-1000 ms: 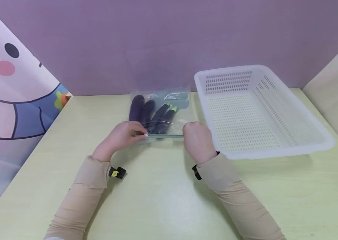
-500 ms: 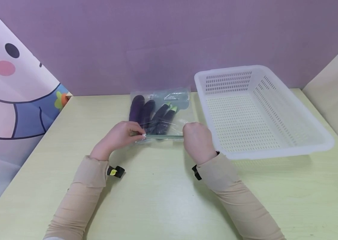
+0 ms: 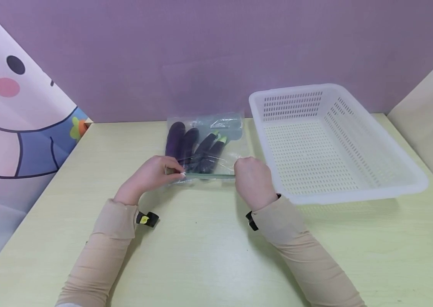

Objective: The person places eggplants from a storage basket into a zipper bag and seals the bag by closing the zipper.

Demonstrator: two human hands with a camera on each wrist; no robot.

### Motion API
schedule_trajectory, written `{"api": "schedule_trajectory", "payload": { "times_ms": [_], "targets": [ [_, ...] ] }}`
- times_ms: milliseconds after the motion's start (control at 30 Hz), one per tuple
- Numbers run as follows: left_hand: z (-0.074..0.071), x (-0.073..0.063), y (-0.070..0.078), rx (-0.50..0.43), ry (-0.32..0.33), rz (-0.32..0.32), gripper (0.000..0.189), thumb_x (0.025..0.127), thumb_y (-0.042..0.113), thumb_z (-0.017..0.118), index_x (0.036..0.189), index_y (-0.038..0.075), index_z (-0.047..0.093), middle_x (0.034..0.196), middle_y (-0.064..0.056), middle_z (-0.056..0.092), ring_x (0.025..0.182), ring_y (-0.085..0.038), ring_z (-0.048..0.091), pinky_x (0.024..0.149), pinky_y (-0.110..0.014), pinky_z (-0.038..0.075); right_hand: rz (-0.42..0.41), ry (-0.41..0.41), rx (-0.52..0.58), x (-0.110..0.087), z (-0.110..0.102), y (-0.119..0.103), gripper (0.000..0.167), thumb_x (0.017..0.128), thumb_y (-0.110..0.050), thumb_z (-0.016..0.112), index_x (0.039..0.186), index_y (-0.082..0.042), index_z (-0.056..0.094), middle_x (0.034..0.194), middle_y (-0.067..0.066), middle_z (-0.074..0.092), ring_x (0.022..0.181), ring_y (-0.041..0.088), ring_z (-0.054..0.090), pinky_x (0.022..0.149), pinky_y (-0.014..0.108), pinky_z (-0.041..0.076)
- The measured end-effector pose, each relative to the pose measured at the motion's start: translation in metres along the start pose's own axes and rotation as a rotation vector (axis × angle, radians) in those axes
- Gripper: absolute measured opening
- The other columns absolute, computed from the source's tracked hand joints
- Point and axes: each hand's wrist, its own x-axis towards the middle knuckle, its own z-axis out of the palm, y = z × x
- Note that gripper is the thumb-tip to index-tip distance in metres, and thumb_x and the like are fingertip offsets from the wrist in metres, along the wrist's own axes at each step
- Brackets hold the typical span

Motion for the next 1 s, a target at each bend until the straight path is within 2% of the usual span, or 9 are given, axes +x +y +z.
{"api": "schedule_trajectory", "payload": {
  "times_ms": [233, 433, 700, 900, 1000],
  "targets": [
    [0.001, 0.002, -0.003, -0.013, -0.01, 0.0, 0.015, 0.087, 0.015, 0.068, 0.099, 0.008, 0.073, 0.096, -0.005, 0.071, 0.081, -0.016, 0.061, 0.076, -0.033, 0.051, 0.01, -0.023, 0.0, 0.0, -0.002, 0.001, 0.014, 0.074, 0.007, 0.065, 0.072, -0.003, 0.074, 0.075, 0.014, 0.071, 0.067, 0.032, 0.066, 0.058, 0.045, 0.054],
    [0.0, 0.004, -0.007, -0.005, -0.003, 0.021, 0.015, 0.086, 0.017, 0.069, 0.099, 0.008, 0.074, 0.094, -0.004, 0.071, 0.076, -0.015, 0.058, 0.071, -0.03, 0.049, 0.027, -0.028, 0.007, -0.001, -0.005, 0.001, 0.014, 0.075, 0.006, 0.065, 0.072, -0.004, 0.074, 0.074, 0.014, 0.071, 0.064, 0.033, 0.065, 0.056, 0.045, 0.053],
    [0.002, 0.001, -0.011, -0.045, 0.005, 0.056, 0.015, 0.085, 0.015, 0.07, 0.098, 0.007, 0.073, 0.091, -0.005, 0.07, 0.074, -0.014, 0.058, 0.069, -0.029, 0.048, 0.02, -0.026, 0.003, -0.001, -0.002, 0.002, 0.014, 0.075, 0.005, 0.065, 0.071, -0.005, 0.074, 0.074, 0.014, 0.071, 0.064, 0.033, 0.065, 0.056, 0.045, 0.053],
    [0.003, -0.006, -0.013, -0.04, 0.025, 0.031, 0.013, 0.086, 0.016, 0.07, 0.096, 0.009, 0.074, 0.092, -0.003, 0.07, 0.078, -0.014, 0.06, 0.073, -0.031, 0.049, 0.001, -0.02, -0.003, 0.001, 0.0, 0.002, 0.015, 0.075, 0.006, 0.065, 0.071, -0.005, 0.074, 0.074, 0.013, 0.071, 0.064, 0.032, 0.065, 0.056, 0.044, 0.053],
    [0.003, -0.008, -0.014, -0.034, 0.037, 0.042, 0.013, 0.086, 0.016, 0.069, 0.096, 0.009, 0.074, 0.092, -0.003, 0.071, 0.079, -0.015, 0.06, 0.074, -0.032, 0.05, 0.002, -0.019, -0.001, 0.001, 0.0, 0.002, 0.016, 0.075, 0.006, 0.064, 0.071, -0.005, 0.074, 0.074, 0.013, 0.071, 0.065, 0.032, 0.066, 0.057, 0.044, 0.053]
  ]
}}
